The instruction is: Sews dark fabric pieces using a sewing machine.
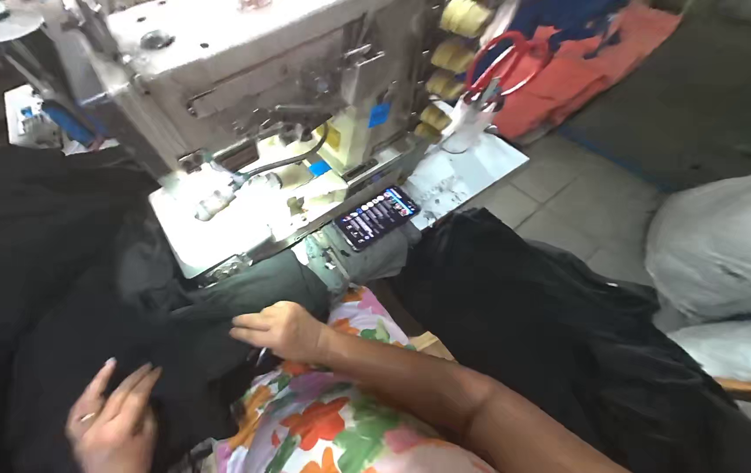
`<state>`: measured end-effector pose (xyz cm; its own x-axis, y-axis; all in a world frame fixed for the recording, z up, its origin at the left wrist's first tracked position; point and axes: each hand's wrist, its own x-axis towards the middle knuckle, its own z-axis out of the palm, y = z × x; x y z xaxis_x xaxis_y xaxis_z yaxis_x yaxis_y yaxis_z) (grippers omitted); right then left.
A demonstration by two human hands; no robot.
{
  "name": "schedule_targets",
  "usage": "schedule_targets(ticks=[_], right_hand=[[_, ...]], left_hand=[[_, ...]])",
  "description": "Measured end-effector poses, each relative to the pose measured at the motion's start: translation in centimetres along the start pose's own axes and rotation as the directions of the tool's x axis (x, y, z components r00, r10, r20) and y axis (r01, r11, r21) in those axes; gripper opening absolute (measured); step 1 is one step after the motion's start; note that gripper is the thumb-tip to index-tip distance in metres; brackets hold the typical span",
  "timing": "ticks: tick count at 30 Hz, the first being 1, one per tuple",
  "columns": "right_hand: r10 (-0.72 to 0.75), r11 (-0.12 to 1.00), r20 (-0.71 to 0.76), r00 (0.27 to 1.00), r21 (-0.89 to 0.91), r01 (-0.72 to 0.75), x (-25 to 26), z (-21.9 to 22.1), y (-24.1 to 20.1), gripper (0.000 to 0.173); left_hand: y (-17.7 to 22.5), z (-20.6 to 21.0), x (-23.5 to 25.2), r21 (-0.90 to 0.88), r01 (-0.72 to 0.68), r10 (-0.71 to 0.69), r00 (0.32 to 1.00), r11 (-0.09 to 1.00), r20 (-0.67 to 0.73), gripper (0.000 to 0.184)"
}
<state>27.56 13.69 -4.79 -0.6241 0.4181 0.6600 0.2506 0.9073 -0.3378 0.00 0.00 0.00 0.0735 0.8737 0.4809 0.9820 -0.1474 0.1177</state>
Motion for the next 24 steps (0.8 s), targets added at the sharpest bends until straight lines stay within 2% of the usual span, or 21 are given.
schedule_targets(ticks=[2, 6, 8, 13, 20, 22, 24], right_hand=[[0.057, 0.994, 0.073, 0.996, 0.085, -0.063, -1.3, -0.6, 0.6, 0.035], [0.209, 0.923, 0.069, 0.975, 0.315, -0.22, -1.6, -1.5, 1.1, 0.015], [0.277, 0.895, 0.094, 0.956, 0.336, -0.292, -1.5, -1.4, 1.3, 0.013], [0.345, 0.887, 0.131, 0.929, 0.277, -0.369, -1.1, -1.4, 0.6, 0.026], [0.473, 0.819, 0.104, 0.875, 0.315, -0.48, -0.8, -1.3, -0.2, 0.02], [0.476, 0.846, 0.068, 0.877, 0.24, -0.477, -0.7, -0.9, -0.3, 0.017], [0.381, 0.922, 0.048, 0.923, 0.055, -0.383, -0.5, -0.7, -0.5, 0.011]], left_hand=[[0.3, 1.7, -0.7, -0.142, 0.082, -0.073, 0.995, 0.986, 0.066, 0.035], [0.5, 1.7, -0.9, -0.38, 0.27, -0.252, 0.963, 0.885, 0.1, 0.025], [0.6, 2.4, -0.9, -0.421, 0.325, -0.327, 0.942, 0.847, 0.068, 0.026], [1.5, 3.4, -0.6, -0.431, 0.363, -0.419, 0.907, 0.826, -0.038, 0.027], [1.8, 3.5, -0.2, -0.32, 0.359, -0.405, 0.91, 0.877, -0.088, 0.031], [1.8, 3.6, 0.0, -0.292, 0.362, -0.406, 0.908, 0.885, -0.105, 0.03], [1.9, 3.8, 0.0, -0.269, 0.355, -0.393, 0.914, 0.895, -0.102, 0.021]])
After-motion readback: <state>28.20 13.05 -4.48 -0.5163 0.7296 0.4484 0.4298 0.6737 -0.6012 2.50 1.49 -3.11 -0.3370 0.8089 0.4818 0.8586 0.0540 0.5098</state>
